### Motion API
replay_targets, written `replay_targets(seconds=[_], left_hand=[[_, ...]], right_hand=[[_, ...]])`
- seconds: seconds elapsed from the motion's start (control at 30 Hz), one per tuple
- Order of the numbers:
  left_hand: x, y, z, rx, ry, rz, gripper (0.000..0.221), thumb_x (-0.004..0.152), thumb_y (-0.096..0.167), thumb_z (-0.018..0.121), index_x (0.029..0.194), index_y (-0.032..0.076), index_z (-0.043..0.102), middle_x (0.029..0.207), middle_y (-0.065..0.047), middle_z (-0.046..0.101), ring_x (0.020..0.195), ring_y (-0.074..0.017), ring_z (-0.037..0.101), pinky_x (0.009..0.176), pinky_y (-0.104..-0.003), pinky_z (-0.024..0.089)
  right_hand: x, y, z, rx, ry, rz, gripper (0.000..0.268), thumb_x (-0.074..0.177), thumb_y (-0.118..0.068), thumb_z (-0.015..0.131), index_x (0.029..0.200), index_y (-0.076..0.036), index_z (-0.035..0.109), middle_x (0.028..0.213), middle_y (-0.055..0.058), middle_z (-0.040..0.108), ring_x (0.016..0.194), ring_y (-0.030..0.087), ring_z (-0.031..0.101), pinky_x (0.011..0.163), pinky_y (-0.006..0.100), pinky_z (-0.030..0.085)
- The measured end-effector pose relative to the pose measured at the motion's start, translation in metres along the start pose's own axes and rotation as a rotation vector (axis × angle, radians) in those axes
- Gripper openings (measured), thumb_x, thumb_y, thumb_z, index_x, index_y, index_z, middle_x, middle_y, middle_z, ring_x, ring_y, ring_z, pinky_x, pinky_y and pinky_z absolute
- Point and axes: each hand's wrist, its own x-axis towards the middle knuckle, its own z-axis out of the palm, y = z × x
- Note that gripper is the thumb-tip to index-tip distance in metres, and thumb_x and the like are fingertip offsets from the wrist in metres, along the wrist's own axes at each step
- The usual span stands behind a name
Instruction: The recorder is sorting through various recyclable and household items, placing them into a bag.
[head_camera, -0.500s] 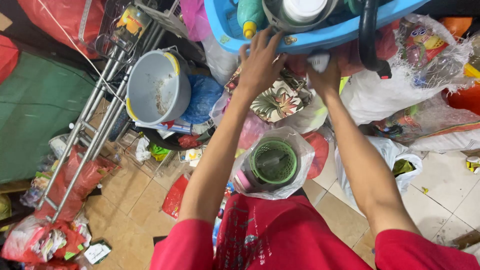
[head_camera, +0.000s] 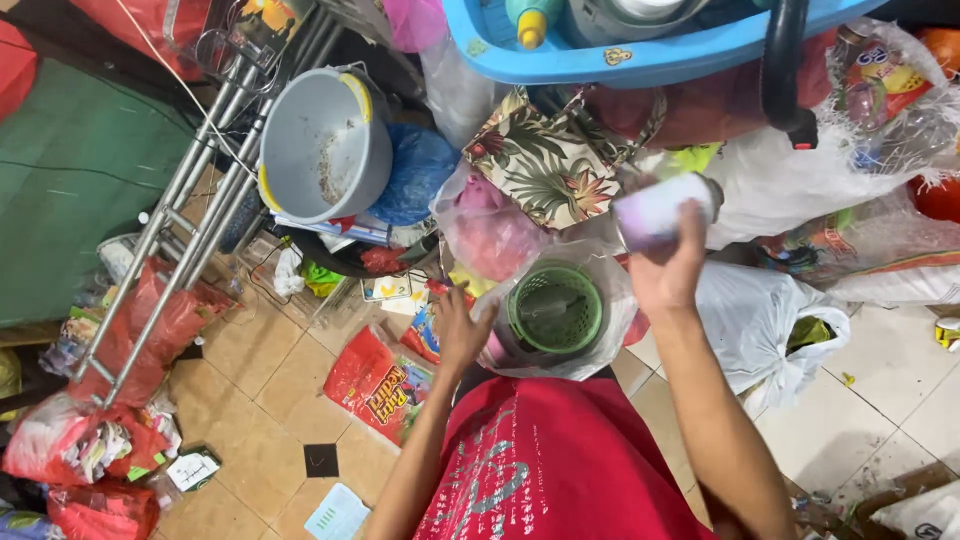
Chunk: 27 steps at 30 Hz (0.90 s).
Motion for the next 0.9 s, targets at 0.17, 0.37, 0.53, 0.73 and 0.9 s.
replay_targets(seconds=[0.17,0.37,0.53,0.73,0.9], left_hand=[[-0.044,0.005,-0.006,-0.043,-0.168,-0.303,0.079,0.078,0.04,0.08,0.136,-0.001,0.046,0.129,-0.028,0.055,0.116,-0.0453,0.057,0.095,-0.052,0.047],[-0.043,-0.001,-0.021,0.085,-0.178,-0.394,0.048,0.092,0.049,0.061,0.114,0.006,0.065,0.118,-0.024,0.069,0.104,-0.0462,0.067,0.088,-0.056,0.05],[-0.049,-0.003,-0.025,0.167,-0.286,-0.453,0.058,0.093,0.059,0.058,0.107,0.004,0.068,0.1,-0.028,0.072,0.096,-0.0482,0.068,0.084,-0.058,0.051],[-0.049,-0.001,-0.014,0.137,-0.188,-0.363,0.053,0.097,0.053,0.053,0.093,0.004,0.075,0.09,-0.029,0.071,0.089,-0.0489,0.068,0.081,-0.058,0.052],[-0.05,-0.019,-0.018,0.155,-0.129,-0.368,0.046,0.098,0.047,0.055,0.096,0.006,0.077,0.084,-0.028,0.071,0.083,-0.0483,0.069,0.076,-0.058,0.052]], right_hand=[[-0.022,-0.009,-0.006,0.829,0.288,0.612,0.065,0.093,-0.047,0.074,0.137,-0.006,0.052,0.124,0.015,0.068,0.117,0.033,0.069,0.099,0.044,0.056],[-0.016,0.065,-0.129,-0.398,0.234,-0.096,0.086,0.106,-0.016,0.088,0.164,-0.005,0.026,0.161,0.015,0.044,0.149,0.029,0.05,0.13,0.045,0.042],[-0.019,0.039,-0.105,-0.04,0.556,0.224,0.076,0.102,-0.016,0.086,0.157,-0.004,0.036,0.154,0.012,0.055,0.137,0.024,0.059,0.119,0.04,0.052],[-0.072,0.044,-0.056,-0.407,0.134,0.276,0.073,0.095,-0.015,0.09,0.149,-0.003,0.042,0.139,0.007,0.054,0.124,0.018,0.057,0.111,0.034,0.049],[-0.142,0.097,-0.028,-0.46,-0.023,0.489,0.078,0.083,-0.027,0.089,0.145,-0.005,0.047,0.129,0.008,0.061,0.115,0.017,0.063,0.099,0.033,0.053]])
